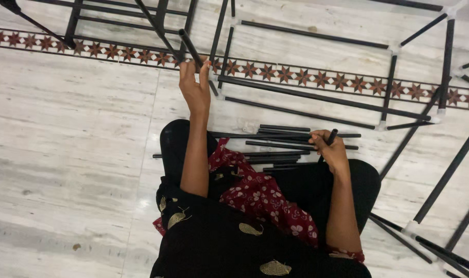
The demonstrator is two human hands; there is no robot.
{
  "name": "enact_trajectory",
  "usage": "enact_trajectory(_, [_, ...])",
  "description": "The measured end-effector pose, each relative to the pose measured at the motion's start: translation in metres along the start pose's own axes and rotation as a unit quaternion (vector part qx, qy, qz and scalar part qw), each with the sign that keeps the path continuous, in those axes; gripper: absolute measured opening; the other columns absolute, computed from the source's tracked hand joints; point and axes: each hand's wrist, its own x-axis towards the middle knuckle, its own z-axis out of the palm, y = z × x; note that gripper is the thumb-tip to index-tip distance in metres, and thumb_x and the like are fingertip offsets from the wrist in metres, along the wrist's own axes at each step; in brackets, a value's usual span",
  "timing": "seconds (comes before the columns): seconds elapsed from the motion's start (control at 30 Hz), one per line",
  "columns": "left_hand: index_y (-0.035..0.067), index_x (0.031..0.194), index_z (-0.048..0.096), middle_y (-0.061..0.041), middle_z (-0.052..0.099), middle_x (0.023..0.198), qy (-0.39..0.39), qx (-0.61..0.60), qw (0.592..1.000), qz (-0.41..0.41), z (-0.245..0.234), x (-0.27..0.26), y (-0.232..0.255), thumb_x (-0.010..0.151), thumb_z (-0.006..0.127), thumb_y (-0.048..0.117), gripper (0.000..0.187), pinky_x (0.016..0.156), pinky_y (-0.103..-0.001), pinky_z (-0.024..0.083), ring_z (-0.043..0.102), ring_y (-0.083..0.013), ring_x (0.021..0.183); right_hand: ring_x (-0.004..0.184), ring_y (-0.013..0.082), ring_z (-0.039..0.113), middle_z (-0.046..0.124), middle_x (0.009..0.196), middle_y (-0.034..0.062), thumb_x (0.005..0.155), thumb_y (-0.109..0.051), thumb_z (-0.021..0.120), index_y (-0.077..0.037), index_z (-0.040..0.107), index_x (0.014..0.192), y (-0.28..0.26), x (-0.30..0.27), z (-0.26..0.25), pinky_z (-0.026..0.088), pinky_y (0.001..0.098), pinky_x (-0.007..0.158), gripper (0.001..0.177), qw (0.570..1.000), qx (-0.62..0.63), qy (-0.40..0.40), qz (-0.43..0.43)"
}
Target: The person sits on the floor and assembles a metal rack by inserting black rods into white plastic connectors. They handle rods and connectors one at a time, fitting them into the frame structure.
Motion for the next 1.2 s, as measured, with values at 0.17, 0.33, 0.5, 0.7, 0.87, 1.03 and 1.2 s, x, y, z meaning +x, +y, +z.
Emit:
enact_trajectory(0.17, [-0.001,0.113,0.070,-0.009,0.059,0.103,-0.018,-0.080,0.993,-0.082,0.008,-0.011,-0.014,0.105,0.064,0.013,0.018,0.080,-0.032,0.049,0.060,-0.0180,0.092,0.070,0.0094,0.059,0.074,0.088,0.0050,0.098,-0.019,0.067,-0.002,0.074,0.112,-0.004,-0.002,0.000,0.047,0.0251,0.059,0.022,1.000,-0.028,-0.001,0.012])
enact_trajectory(0.33, [0.003,0.117,0.069,-0.008,0.057,0.119,-0.023,-0.183,0.976,-0.111,0.015,-0.018,-0.025,0.106,0.061,0.016,0.020,0.086,-0.028,0.053,0.062,-0.0173,0.106,0.071,0.0103,0.058,0.074,0.090,0.0066,0.099,-0.018,0.067,-0.001,0.074,0.114,0.001,-0.007,-0.004,0.046,0.0259,0.060,0.023,1.000,-0.003,-0.001,0.007])
enact_trajectory(0.5, [0.004,0.114,0.072,-0.010,0.063,0.115,0.010,-0.046,0.998,-0.035,0.015,-0.013,-0.026,0.103,0.064,0.014,0.016,0.093,-0.035,0.051,0.064,-0.0257,0.107,0.072,0.0106,0.058,0.074,0.091,0.0070,0.100,-0.017,0.066,-0.001,0.074,0.114,0.008,0.004,-0.005,0.046,0.0258,0.061,0.023,1.000,0.003,-0.013,-0.004])
enact_trajectory(0.7, [0.001,0.111,0.069,-0.015,0.065,0.111,0.007,0.024,1.000,0.002,0.013,-0.018,-0.028,0.103,0.062,0.013,0.016,0.098,-0.041,0.048,0.062,-0.0349,0.109,0.073,0.0100,0.060,0.073,0.092,0.0067,0.101,-0.018,0.065,-0.001,0.073,0.115,0.019,0.006,-0.006,0.047,0.0249,0.063,0.023,1.000,0.006,-0.024,-0.012])
enact_trajectory(0.87, [0.004,0.107,0.071,-0.013,0.067,0.107,0.015,0.014,1.000,-0.016,0.012,-0.017,-0.022,0.102,0.064,0.015,0.014,0.094,-0.040,0.050,0.064,-0.0325,0.105,0.072,0.0104,0.058,0.073,0.091,0.0070,0.100,-0.018,0.066,-0.001,0.074,0.115,0.015,0.001,-0.005,0.047,0.0257,0.062,0.024,1.000,-0.004,-0.021,-0.003])
enact_trajectory(1.03, [0.006,0.104,0.074,-0.011,0.068,0.101,0.018,0.032,0.998,-0.049,0.010,-0.013,-0.014,0.099,0.070,0.018,0.015,0.083,-0.038,0.051,0.066,-0.0294,0.096,0.071,0.0112,0.058,0.074,0.091,0.0071,0.099,-0.018,0.066,-0.001,0.073,0.116,0.018,0.006,-0.008,0.047,0.0263,0.062,0.026,1.000,-0.001,-0.029,0.004])
enact_trajectory(1.2, [0.005,0.103,0.074,-0.009,0.068,0.096,0.037,-0.002,0.999,-0.036,0.008,-0.015,-0.012,0.096,0.072,0.020,0.017,0.080,-0.038,0.052,0.068,-0.0266,0.089,0.072,0.0114,0.058,0.073,0.091,0.0075,0.099,-0.020,0.067,0.000,0.073,0.117,0.026,0.011,-0.010,0.047,0.0267,0.063,0.028,0.999,0.007,-0.040,0.010])
